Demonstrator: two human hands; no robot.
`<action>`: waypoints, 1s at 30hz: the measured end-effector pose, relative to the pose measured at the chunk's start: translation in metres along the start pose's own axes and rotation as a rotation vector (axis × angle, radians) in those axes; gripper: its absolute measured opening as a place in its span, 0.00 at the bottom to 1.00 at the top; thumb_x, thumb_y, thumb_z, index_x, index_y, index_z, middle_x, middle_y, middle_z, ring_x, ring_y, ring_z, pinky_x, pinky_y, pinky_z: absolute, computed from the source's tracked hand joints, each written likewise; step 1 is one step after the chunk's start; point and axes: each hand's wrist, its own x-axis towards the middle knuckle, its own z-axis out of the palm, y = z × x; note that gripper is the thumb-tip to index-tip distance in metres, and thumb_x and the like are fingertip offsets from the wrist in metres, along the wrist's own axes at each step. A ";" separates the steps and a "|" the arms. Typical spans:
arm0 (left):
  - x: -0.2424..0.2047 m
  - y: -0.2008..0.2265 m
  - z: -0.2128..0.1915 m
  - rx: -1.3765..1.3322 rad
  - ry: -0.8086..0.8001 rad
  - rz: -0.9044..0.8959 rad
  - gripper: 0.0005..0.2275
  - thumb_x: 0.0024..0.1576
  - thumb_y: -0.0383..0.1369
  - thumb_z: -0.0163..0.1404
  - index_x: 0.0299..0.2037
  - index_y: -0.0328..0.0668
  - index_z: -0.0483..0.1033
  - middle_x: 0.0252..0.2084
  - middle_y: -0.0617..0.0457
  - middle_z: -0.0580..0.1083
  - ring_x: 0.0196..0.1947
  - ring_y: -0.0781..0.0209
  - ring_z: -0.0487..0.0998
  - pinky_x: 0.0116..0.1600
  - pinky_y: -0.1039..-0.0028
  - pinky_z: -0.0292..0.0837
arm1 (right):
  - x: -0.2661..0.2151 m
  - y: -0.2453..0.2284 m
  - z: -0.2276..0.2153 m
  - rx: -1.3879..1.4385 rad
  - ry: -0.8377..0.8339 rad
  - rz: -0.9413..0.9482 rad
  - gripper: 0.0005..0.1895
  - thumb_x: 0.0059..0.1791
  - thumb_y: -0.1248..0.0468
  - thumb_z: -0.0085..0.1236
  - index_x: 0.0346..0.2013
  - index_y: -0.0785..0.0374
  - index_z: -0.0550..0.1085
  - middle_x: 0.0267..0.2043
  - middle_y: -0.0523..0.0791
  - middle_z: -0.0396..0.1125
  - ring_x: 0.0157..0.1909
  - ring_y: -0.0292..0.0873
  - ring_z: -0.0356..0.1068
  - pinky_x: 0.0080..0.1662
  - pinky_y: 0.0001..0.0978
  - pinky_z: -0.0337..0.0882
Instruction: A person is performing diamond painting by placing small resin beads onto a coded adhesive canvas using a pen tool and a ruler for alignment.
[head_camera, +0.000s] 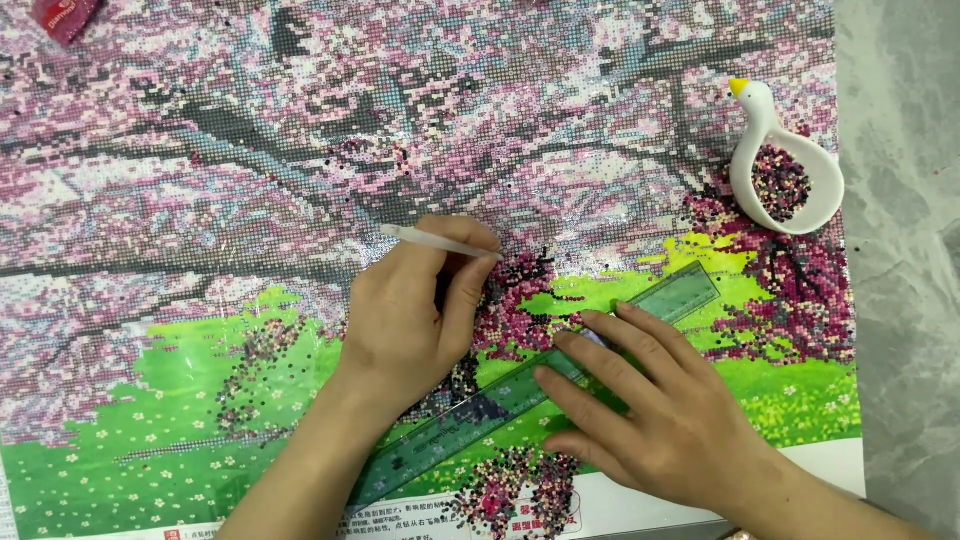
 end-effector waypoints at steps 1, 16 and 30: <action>0.000 0.000 0.000 0.001 -0.003 0.001 0.04 0.61 0.27 0.45 0.44 0.41 0.69 0.39 0.54 0.75 0.32 0.61 0.78 0.33 0.73 0.73 | 0.000 0.000 0.000 -0.002 0.003 -0.003 0.22 0.50 0.43 0.52 0.46 0.57 0.73 0.47 0.49 0.67 0.52 0.55 0.68 0.56 0.53 0.69; 0.001 -0.001 0.002 0.015 -0.005 0.049 0.04 0.61 0.26 0.43 0.43 0.38 0.68 0.41 0.50 0.75 0.36 0.55 0.78 0.37 0.70 0.73 | 0.000 0.000 -0.001 0.004 -0.004 0.002 0.21 0.50 0.44 0.53 0.45 0.57 0.73 0.47 0.49 0.66 0.52 0.55 0.68 0.55 0.53 0.69; 0.002 -0.002 0.000 0.003 -0.010 -0.041 0.05 0.61 0.28 0.45 0.44 0.43 0.69 0.40 0.56 0.77 0.34 0.62 0.80 0.35 0.72 0.74 | 0.000 0.000 0.000 0.005 0.000 -0.002 0.21 0.50 0.44 0.51 0.46 0.57 0.73 0.47 0.49 0.66 0.52 0.55 0.68 0.55 0.53 0.69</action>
